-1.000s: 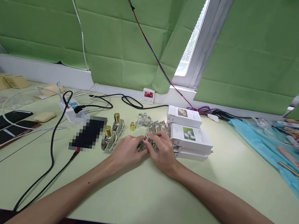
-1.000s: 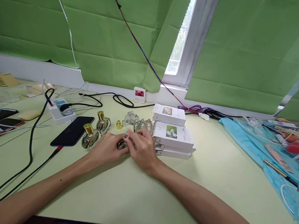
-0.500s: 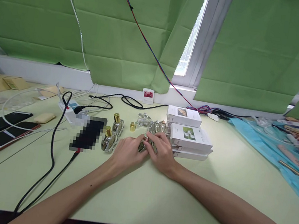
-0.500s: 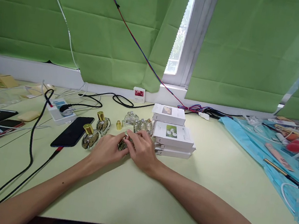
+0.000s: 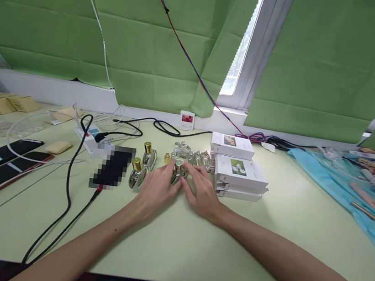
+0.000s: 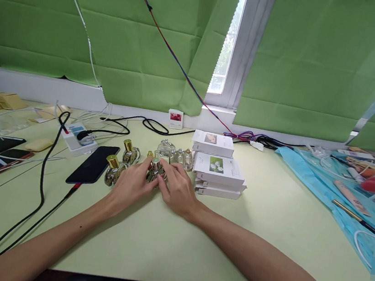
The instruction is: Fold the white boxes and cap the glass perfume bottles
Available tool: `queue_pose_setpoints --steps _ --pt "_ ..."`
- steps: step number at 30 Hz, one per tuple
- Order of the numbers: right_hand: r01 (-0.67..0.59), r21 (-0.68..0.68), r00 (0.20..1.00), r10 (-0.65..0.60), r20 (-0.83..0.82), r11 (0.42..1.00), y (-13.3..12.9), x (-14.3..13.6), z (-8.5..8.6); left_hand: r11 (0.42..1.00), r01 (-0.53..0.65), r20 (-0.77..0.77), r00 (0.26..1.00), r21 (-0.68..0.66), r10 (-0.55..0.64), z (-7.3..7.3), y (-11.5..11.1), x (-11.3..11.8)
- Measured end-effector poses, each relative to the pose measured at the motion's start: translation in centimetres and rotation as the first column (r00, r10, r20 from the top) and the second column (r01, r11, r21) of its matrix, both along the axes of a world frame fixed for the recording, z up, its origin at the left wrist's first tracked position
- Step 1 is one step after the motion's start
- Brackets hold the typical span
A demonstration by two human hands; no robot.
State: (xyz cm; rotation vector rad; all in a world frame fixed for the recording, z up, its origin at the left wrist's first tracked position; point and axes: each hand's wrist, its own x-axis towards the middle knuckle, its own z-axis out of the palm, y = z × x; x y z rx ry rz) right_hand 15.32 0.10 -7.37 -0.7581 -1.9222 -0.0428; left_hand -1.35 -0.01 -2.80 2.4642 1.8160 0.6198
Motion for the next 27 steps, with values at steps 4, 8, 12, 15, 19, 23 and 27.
queue_pose_setpoints --steps 4,8,12,15,19,23,27 --pt "0.027 0.013 0.999 -0.027 -0.018 1.0 0.0 -0.03 0.04 1.0 0.018 0.034 0.999 0.019 -0.018 -0.25 0.27 -0.38" --pt "0.026 0.028 0.999 -0.026 -0.022 0.999 0.04 -0.04 0.04 0.996 0.066 0.032 0.997 0.055 -0.068 -0.44 0.41 -0.51" --pt "0.033 0.044 0.999 -0.032 -0.022 0.999 0.07 -0.03 0.03 0.993 0.094 0.059 0.993 0.065 -0.098 -0.51 0.5 -0.52" --pt "0.029 0.031 1.0 -0.029 0.007 0.999 0.13 -0.02 -0.04 0.992 0.099 0.076 0.992 0.073 -0.105 -0.59 0.62 -0.69" --pt "0.017 0.008 0.997 -0.018 0.078 1.0 0.29 -0.01 -0.28 0.994 0.065 0.058 0.996 0.088 -0.07 -0.52 0.87 -0.96" --pt "-0.001 -0.009 0.995 0.002 0.104 1.0 0.41 -0.02 -0.54 0.99 -0.033 -0.015 0.999 0.134 0.035 -0.21 1.04 -1.03" --pt "-0.009 -0.022 0.992 0.012 0.128 1.0 0.45 -0.01 -0.69 0.984 -0.088 -0.054 0.994 0.155 0.097 -0.17 0.99 -0.87"
